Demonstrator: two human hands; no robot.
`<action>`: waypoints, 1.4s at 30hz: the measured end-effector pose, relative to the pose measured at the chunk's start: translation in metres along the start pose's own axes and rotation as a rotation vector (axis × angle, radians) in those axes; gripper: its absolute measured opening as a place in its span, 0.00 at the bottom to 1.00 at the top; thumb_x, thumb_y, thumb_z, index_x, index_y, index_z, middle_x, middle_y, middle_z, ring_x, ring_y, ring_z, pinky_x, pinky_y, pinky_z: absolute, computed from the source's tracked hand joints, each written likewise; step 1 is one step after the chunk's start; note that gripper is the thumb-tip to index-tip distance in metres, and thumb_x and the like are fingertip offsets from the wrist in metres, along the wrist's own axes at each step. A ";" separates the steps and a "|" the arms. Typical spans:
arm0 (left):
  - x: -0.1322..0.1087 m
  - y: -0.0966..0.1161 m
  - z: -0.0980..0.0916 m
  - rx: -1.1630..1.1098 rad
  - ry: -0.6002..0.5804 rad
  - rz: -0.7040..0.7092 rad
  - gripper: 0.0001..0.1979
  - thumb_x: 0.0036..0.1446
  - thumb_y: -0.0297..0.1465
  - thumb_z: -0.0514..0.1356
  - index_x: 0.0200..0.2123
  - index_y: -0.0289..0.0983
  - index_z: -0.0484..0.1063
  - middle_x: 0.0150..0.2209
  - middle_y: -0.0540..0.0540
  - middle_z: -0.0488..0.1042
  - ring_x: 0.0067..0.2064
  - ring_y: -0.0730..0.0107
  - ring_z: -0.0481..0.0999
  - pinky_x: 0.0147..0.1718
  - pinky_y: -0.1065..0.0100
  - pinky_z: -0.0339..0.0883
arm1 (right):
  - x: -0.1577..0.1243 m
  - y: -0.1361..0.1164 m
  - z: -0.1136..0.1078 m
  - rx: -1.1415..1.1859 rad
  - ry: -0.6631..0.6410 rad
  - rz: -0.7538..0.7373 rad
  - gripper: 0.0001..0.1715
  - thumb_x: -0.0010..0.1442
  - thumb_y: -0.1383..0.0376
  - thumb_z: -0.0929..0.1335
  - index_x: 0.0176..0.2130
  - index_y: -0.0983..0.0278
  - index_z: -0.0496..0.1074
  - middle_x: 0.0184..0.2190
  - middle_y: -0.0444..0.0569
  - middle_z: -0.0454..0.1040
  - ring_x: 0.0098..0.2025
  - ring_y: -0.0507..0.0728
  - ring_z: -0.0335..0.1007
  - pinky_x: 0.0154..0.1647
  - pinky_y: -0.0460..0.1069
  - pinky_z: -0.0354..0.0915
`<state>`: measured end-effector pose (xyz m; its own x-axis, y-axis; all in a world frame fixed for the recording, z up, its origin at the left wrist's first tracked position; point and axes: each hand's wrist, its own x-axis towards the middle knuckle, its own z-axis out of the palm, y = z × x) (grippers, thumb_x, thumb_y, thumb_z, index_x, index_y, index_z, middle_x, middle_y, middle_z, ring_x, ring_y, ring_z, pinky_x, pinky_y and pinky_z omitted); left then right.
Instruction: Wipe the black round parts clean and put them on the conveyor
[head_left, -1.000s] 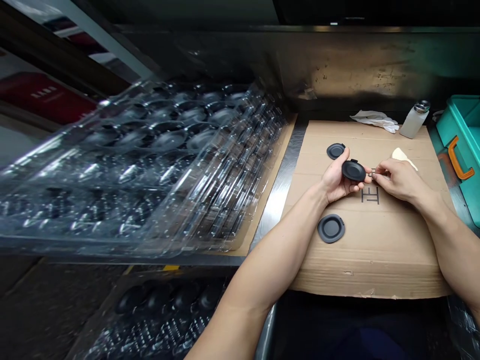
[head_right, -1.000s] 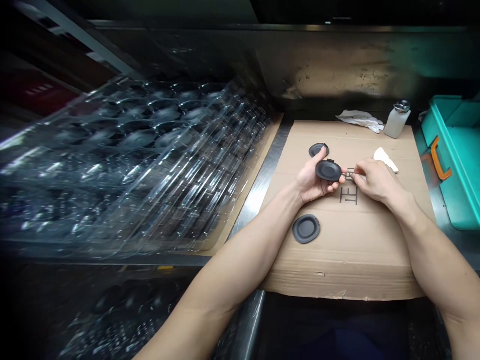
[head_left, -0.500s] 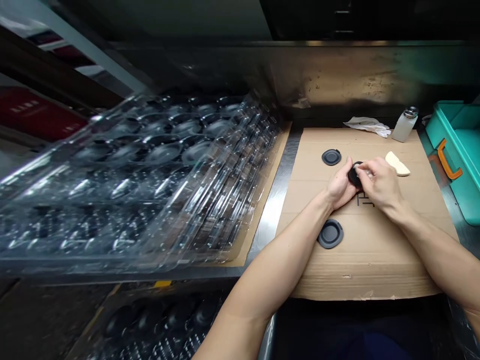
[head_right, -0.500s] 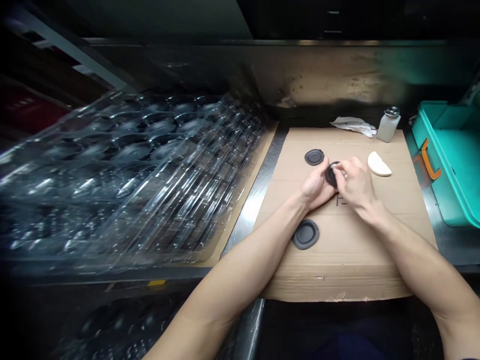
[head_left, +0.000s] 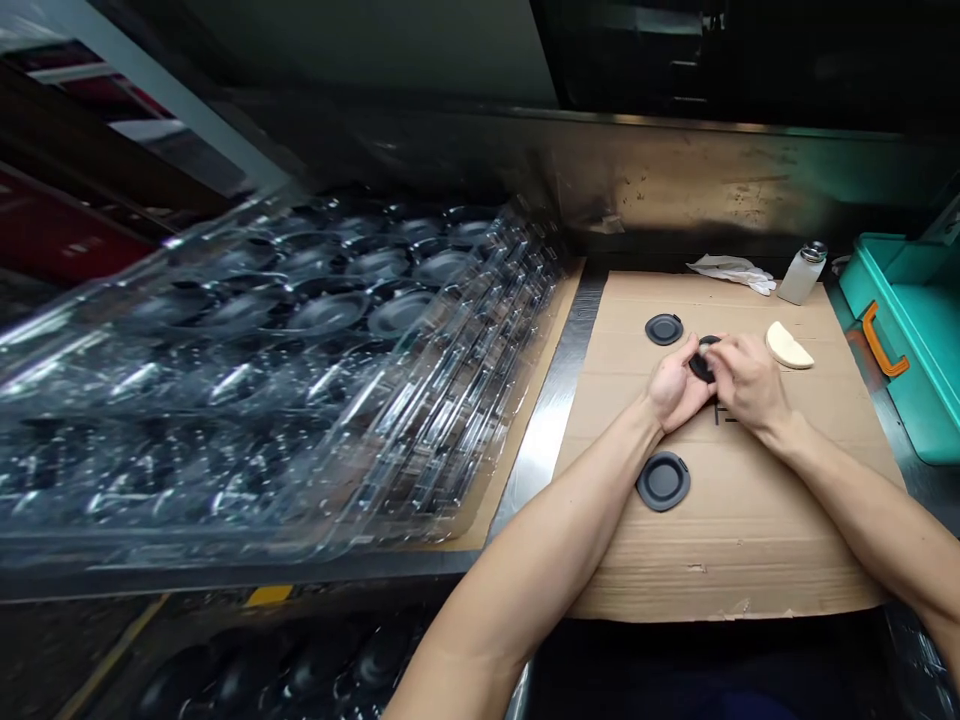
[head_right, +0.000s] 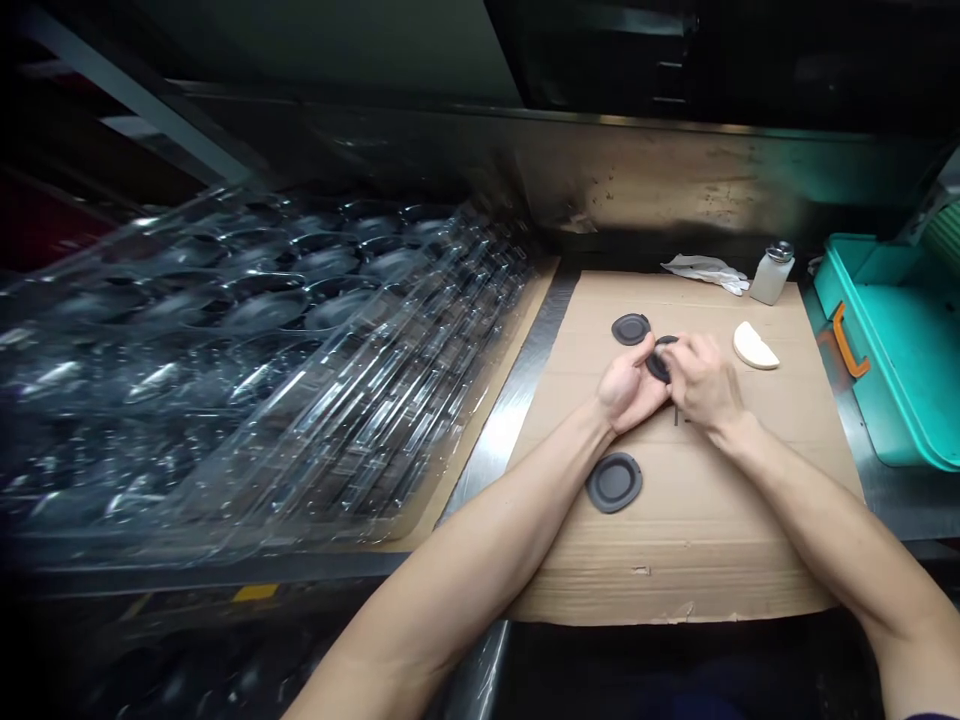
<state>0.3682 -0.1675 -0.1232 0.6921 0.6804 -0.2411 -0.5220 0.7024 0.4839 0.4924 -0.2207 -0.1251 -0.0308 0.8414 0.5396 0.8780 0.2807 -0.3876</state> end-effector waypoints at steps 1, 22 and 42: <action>0.000 -0.001 0.000 -0.004 0.001 0.001 0.18 0.73 0.35 0.49 0.41 0.33 0.78 0.46 0.39 0.83 0.56 0.60 0.80 0.60 0.58 0.72 | 0.002 0.002 0.000 -0.027 0.035 0.029 0.18 0.72 0.60 0.60 0.43 0.59 0.78 0.41 0.55 0.73 0.46 0.63 0.68 0.49 0.57 0.67; 0.003 -0.005 0.001 0.074 0.064 0.078 0.18 0.74 0.35 0.49 0.42 0.33 0.77 0.44 0.40 0.82 0.53 0.63 0.81 0.57 0.61 0.72 | 0.001 0.001 0.008 -0.087 -0.020 0.132 0.14 0.72 0.63 0.59 0.43 0.61 0.73 0.43 0.57 0.73 0.45 0.63 0.69 0.48 0.55 0.67; -0.032 0.002 0.014 0.685 0.153 0.554 0.35 0.59 0.41 0.67 0.68 0.43 0.64 0.66 0.35 0.69 0.69 0.49 0.64 0.65 0.55 0.63 | 0.002 0.046 -0.053 0.117 -0.486 0.143 0.24 0.66 0.51 0.66 0.26 0.61 0.76 0.20 0.43 0.70 0.24 0.53 0.63 0.28 0.48 0.57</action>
<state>0.3523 -0.1904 -0.1027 0.3293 0.9399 0.0900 -0.3153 0.0196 0.9488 0.5581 -0.2303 -0.1020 -0.1574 0.9846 0.0767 0.8315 0.1740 -0.5277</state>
